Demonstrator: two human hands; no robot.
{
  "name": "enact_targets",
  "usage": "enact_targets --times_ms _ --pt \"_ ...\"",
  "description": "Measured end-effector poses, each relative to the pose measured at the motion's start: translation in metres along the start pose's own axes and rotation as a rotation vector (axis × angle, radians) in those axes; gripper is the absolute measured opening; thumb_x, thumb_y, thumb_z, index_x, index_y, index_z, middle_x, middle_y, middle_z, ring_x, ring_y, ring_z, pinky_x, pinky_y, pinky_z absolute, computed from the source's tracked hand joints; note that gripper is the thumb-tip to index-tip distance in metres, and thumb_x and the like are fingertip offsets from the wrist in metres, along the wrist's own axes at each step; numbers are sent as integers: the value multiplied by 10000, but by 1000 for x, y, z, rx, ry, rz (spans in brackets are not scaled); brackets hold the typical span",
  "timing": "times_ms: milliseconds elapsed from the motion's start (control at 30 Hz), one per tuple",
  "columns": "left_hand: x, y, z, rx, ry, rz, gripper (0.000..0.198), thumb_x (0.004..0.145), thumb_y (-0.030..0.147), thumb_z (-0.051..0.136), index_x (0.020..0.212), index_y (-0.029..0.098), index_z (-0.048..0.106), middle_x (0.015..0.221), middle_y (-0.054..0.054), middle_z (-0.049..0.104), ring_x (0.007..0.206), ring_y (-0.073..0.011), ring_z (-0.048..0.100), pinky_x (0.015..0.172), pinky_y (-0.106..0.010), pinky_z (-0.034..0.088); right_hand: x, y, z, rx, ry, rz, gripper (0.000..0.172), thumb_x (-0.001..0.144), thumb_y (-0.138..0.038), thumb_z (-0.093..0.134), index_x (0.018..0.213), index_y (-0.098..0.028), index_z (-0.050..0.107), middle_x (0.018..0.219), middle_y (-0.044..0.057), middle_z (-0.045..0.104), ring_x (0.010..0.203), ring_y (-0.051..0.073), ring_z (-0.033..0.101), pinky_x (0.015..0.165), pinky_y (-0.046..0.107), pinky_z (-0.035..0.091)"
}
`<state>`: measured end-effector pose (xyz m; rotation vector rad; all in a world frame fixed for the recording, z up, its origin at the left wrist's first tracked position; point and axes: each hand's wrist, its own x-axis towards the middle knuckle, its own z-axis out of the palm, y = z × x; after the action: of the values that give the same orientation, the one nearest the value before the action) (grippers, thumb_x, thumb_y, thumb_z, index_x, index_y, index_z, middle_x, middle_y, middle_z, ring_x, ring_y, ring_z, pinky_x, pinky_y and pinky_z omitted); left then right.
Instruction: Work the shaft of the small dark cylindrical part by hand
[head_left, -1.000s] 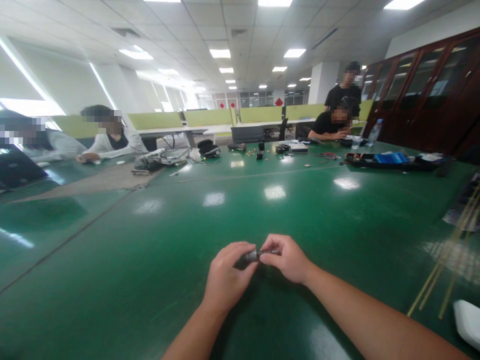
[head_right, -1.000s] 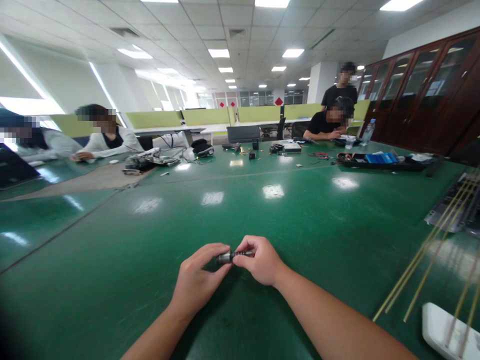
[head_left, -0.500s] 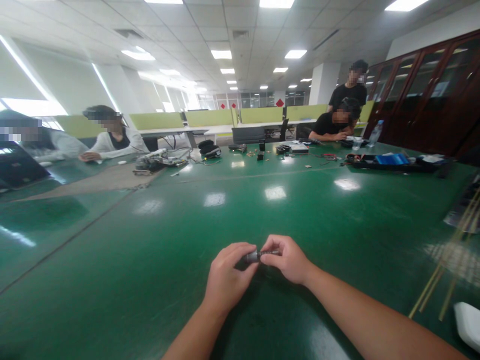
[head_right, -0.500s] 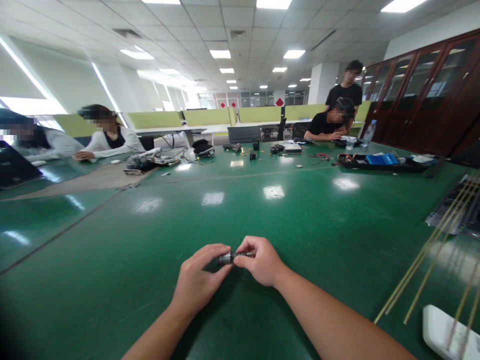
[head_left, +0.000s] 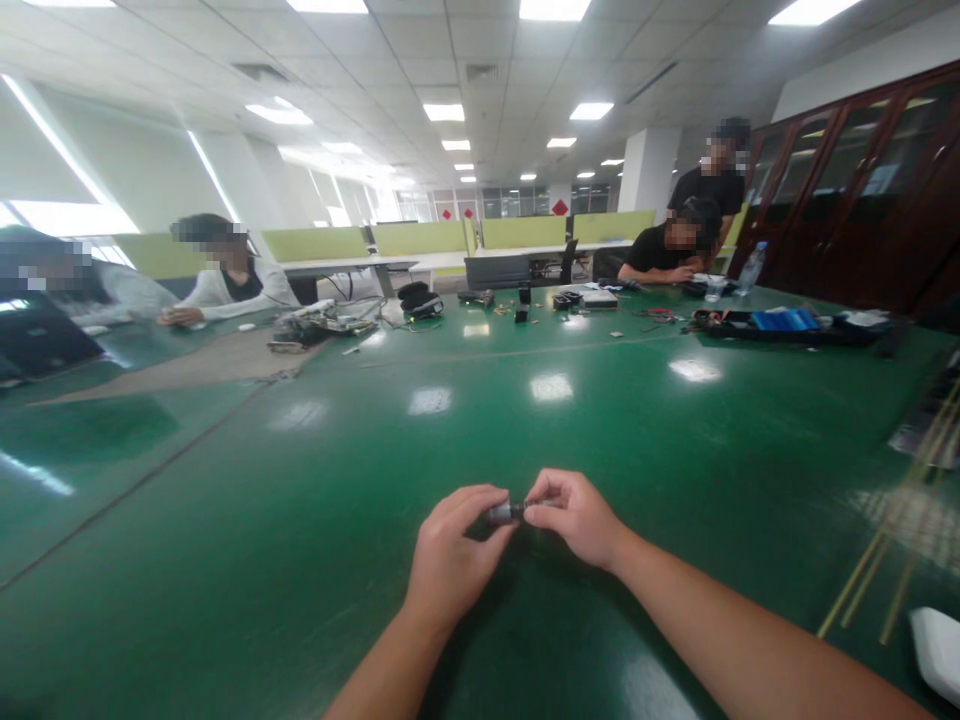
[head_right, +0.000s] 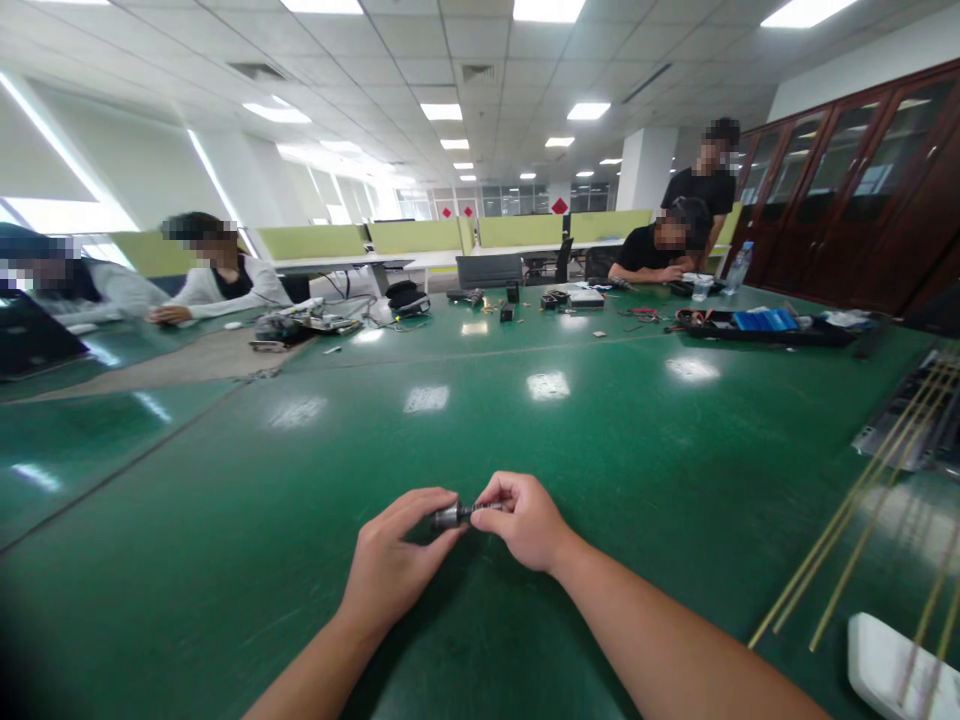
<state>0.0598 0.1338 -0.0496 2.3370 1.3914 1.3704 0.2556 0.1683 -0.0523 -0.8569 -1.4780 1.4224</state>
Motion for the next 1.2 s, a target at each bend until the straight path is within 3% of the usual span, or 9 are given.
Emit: enact_targets --times_ms 700,1200 --pt "3 2 -1 -5 46 7 259 818 186 721 1054 285 682 1052 -1 692 977 -189 657 904 -339 535 2 0 1 61 44 41 147 682 -245 707 693 -176 578 515 -64 499 426 72 356 440 227 226" --pt "4 4 -4 -4 70 -1 235 811 201 724 1033 269 693 1046 -12 695 971 -194 661 909 -337 544 1 -1 0 92 73 43 119 686 -239 684 706 -169 591 608 -3 639 428 68 358 437 221 240"
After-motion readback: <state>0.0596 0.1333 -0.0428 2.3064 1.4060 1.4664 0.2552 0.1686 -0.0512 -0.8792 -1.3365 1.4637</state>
